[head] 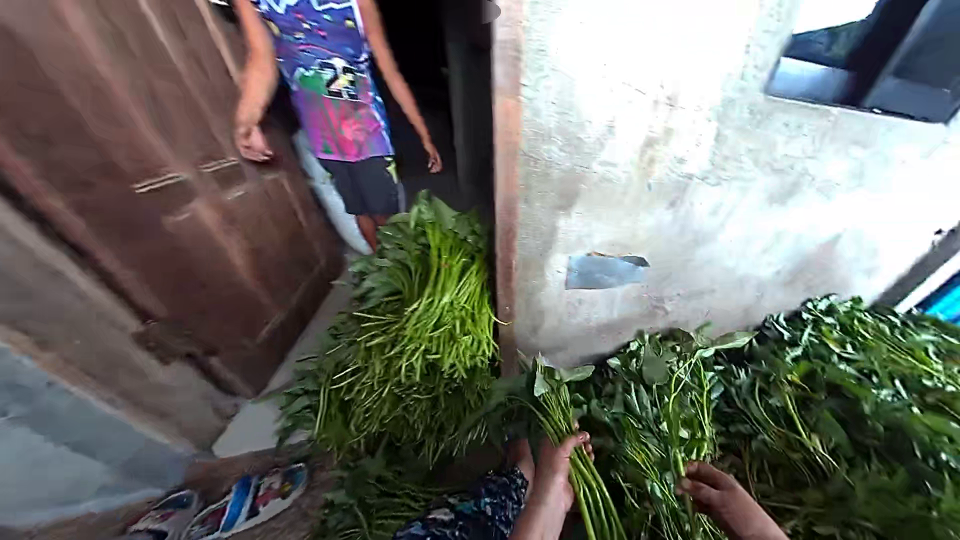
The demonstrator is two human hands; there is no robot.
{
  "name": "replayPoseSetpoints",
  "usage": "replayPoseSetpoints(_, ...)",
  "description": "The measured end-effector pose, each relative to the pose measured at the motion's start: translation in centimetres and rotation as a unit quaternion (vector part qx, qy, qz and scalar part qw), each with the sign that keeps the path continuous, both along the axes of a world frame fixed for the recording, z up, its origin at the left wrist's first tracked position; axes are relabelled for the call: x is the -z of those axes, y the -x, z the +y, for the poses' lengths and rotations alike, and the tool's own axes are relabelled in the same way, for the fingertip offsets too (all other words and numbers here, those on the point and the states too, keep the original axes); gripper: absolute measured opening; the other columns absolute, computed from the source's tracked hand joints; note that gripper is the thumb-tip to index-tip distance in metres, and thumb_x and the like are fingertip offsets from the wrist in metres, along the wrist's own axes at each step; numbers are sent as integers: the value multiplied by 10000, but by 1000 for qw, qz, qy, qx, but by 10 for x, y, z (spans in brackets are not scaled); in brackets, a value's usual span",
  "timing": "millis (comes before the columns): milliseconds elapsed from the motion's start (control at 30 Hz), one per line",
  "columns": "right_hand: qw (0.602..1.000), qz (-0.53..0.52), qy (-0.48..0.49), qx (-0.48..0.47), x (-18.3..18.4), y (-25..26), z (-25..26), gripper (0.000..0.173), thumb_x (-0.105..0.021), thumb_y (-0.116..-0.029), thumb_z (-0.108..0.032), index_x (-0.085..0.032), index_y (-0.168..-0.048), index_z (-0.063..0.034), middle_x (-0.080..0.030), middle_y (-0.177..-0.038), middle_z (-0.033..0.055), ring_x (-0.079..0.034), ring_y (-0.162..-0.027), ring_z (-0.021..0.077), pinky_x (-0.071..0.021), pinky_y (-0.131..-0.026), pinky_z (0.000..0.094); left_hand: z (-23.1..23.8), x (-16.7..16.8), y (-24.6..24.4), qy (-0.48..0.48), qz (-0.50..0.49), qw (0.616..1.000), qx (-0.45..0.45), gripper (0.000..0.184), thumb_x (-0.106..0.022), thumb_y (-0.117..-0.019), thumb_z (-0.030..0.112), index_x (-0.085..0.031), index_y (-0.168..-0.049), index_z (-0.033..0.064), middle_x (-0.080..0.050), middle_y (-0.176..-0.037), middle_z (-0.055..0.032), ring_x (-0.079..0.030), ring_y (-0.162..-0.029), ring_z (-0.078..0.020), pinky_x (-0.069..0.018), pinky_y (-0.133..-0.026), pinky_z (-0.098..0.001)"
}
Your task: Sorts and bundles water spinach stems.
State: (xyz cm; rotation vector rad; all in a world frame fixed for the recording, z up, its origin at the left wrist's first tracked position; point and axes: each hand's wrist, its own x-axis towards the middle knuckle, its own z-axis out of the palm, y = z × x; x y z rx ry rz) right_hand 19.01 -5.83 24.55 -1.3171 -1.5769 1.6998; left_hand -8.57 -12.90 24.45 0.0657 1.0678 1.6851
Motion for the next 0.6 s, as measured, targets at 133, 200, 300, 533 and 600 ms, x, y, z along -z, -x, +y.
replayPoseSetpoints(133,987,-110,-114,2,23,8,-15,304,-658,-977,-149,-633,-1225,25,-698,-1054,150,-686,-939,229,-571,-879,425,2,3,-20,7,85,996,22,391,-682,-894,-83,-538,-1255,-54,-667,-898,-165,-648,-652,-203,-577,-573,-322)
replayPoseSetpoints(200,987,-105,-124,-9,27,10,-21,320,-661,-972,-170,-631,-1232,14,-704,-1055,139,-697,-935,217,-582,-875,415,8,3,-29,6,110,993,30,416,-692,-890,-85,-537,-1275,-59,-667,-945,-173,-648,-659,-201,-581,-581,-320)
replayPoseSetpoints(300,990,-69,-113,-37,43,6,-26,323,-658,-973,-171,-634,-1241,7,-707,-1067,124,-696,-961,197,-577,-902,397,21,4,-37,12,133,990,34,429,-709,-888,-77,-548,-1285,-61,-679,-977,-181,-661,-681,-207,-589,-602,-324)
replayPoseSetpoints(533,980,-103,-158,-67,60,-3,-36,276,-643,-984,-181,-663,-1196,-6,-713,-1038,129,-699,-958,221,-570,-902,426,35,2,-57,23,193,980,29,406,-715,-879,-84,-552,-1251,-69,-686,-981,-181,-677,-712,-202,-585,-603,-314)
replayPoseSetpoints(600,977,-102,-159,-98,58,-1,-36,287,-626,-994,-181,-660,-1219,-6,-713,-1076,141,-698,-998,232,-564,-935,436,39,8,-71,24,222,973,56,399,-714,-897,-56,-551,-1260,-66,-706,-1025,-179,-700,-802,-214,-596,-670,-338)
